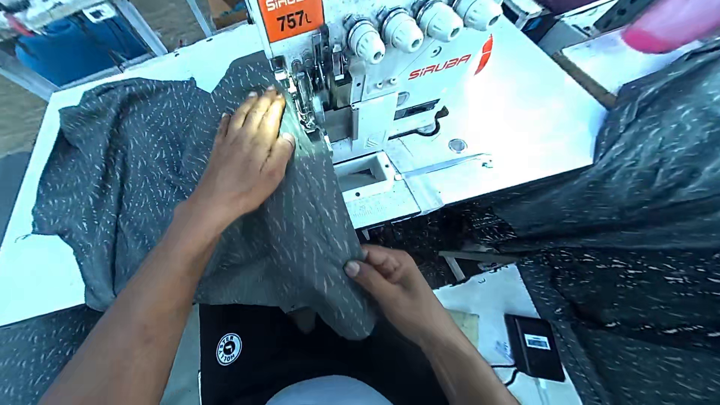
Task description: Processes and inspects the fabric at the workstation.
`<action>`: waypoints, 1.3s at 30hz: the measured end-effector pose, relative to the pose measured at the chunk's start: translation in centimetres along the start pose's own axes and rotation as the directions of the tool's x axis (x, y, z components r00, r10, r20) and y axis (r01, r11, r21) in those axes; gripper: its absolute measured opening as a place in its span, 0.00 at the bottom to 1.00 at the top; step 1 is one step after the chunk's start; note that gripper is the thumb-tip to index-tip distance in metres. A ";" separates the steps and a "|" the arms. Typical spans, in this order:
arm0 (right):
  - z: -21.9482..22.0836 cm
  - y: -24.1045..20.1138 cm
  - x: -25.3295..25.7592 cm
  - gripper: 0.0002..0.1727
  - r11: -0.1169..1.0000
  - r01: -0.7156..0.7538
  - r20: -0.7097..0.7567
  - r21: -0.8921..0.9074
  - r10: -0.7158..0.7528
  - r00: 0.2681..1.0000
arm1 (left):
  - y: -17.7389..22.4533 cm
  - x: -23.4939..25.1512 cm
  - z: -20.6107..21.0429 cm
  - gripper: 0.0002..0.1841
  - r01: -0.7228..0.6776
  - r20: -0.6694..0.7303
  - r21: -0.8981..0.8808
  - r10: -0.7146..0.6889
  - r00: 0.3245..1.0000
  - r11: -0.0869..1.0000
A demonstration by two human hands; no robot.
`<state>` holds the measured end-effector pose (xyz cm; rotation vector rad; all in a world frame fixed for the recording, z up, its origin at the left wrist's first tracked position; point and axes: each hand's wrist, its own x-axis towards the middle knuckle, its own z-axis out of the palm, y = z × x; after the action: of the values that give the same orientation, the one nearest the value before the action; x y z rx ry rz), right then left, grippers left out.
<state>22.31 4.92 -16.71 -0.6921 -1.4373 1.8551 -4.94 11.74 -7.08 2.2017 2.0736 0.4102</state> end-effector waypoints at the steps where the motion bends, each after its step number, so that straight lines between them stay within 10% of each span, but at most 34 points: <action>1: 0.1 0.0 0.6 0.11 1.000 -0.004 -0.010 0.002 0.004 1.000 | -0.6 0.8 -0.1 0.37 0.005 0.021 0.009 -0.006 1.000 1.000; 22: 2.8 -5.7 10.7 0.15 0.992 0.065 -0.214 -0.108 -0.087 0.973 | -9.3 16.2 -2.4 0.36 0.122 0.028 0.154 -0.128 0.991 0.981; 27: 2.6 -6.2 11.2 0.18 0.965 0.041 -0.289 -0.260 -0.118 0.950 | -6.5 10.7 -2.7 0.17 -0.190 -0.615 -0.123 0.076 0.785 0.974; 32: 1.7 -5.7 12.1 0.22 0.866 0.119 -0.270 -0.486 -0.278 0.922 | 0.1 -1.6 0.0 0.11 -0.445 -0.414 -0.370 0.284 0.865 0.815; 39: 0.2 -9.0 14.4 0.30 0.617 -0.093 -0.227 -0.782 -0.144 0.963 | -3.7 1.5 0.7 0.10 -0.493 -0.397 -0.321 0.358 0.845 0.809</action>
<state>14.86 17.40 -7.98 -1.2757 -2.0488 0.9460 -8.31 13.57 -8.47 2.4262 1.3718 1.1993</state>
